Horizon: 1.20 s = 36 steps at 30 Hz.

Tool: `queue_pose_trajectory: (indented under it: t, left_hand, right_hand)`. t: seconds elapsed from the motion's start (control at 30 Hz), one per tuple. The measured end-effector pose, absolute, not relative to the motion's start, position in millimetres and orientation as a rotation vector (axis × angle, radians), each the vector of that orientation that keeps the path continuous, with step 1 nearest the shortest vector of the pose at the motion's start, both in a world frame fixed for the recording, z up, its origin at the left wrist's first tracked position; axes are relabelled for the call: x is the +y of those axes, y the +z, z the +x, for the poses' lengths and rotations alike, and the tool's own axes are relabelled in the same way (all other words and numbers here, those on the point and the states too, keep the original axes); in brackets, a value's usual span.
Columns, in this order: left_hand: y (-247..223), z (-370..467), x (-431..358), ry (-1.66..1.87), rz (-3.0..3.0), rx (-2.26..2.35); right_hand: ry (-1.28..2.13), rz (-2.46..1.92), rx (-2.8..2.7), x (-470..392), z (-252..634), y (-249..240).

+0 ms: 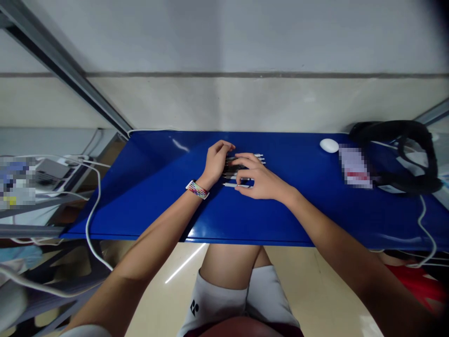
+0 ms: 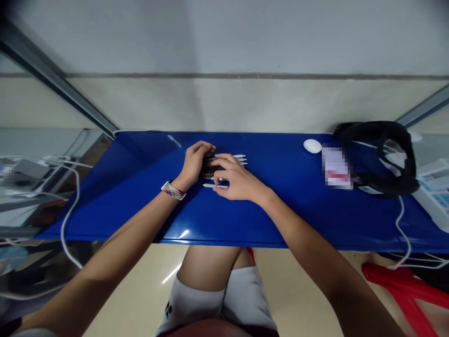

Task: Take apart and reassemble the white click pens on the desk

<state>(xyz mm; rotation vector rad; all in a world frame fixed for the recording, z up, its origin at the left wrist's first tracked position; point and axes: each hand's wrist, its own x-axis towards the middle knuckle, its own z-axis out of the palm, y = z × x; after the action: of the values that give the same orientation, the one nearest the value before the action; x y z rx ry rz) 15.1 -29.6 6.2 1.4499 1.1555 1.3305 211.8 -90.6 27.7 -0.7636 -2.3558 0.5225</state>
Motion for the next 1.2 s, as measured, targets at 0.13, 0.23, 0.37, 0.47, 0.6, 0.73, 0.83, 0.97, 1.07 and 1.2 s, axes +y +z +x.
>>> queue_pose_trajectory:
  t: [0.13, 0.23, 0.37, 0.47, 0.6, 0.73, 0.83, 0.97, 1.07, 1.2]
  left_hand:
    - [6.9, 14.8, -29.7, 1.337, 1.457, 1.160]
    - [8.0, 15.0, -30.5, 1.336, 1.472, 1.159]
    - [12.3, 15.6, -32.6, 1.330, 1.501, 1.148]
    - [18.2, 16.1, -35.8, 1.324, 1.542, 1.122]
    - [25.6, 16.1, -42.0, 1.296, 1.663, 1.057]
    - [28.4, 15.7, -47.3, 1.230, 1.807, 0.989]
    - [29.7, 15.3, -49.5, 1.142, 1.923, 0.951]
    - [33.2, 15.2, -51.2, 1.098, 1.968, 0.950]
    - [34.4, 15.2, -50.9, 1.123, 1.956, 0.970]
    - [32.1, 13.5, -47.0, 1.169, 1.964, 1.000]
  right_hand:
    - [0.529, -0.821, -2.407, -89.5, 214.4, 26.7]
    - [0.510, -0.841, -2.437, -89.4, 215.3, 25.0]
    - [0.514, -0.822, -2.422, -88.9, 214.1, 23.5]
    - [0.573, -0.829, -2.328, -85.4, 213.8, 22.7]
    - [0.564, -0.867, -2.186, -78.8, 216.4, 22.2]
    - [0.505, -0.960, -2.089, -76.3, 220.8, 24.1]
    - [0.437, -1.101, -2.031, -76.5, 223.2, 26.3]
    - [0.360, -1.217, -1.950, -75.5, 224.2, 26.8]
    - [0.317, -1.308, -1.839, -73.0, 224.7, 25.4]
    - [0.380, -1.304, -1.695, -67.1, 227.2, 22.5]
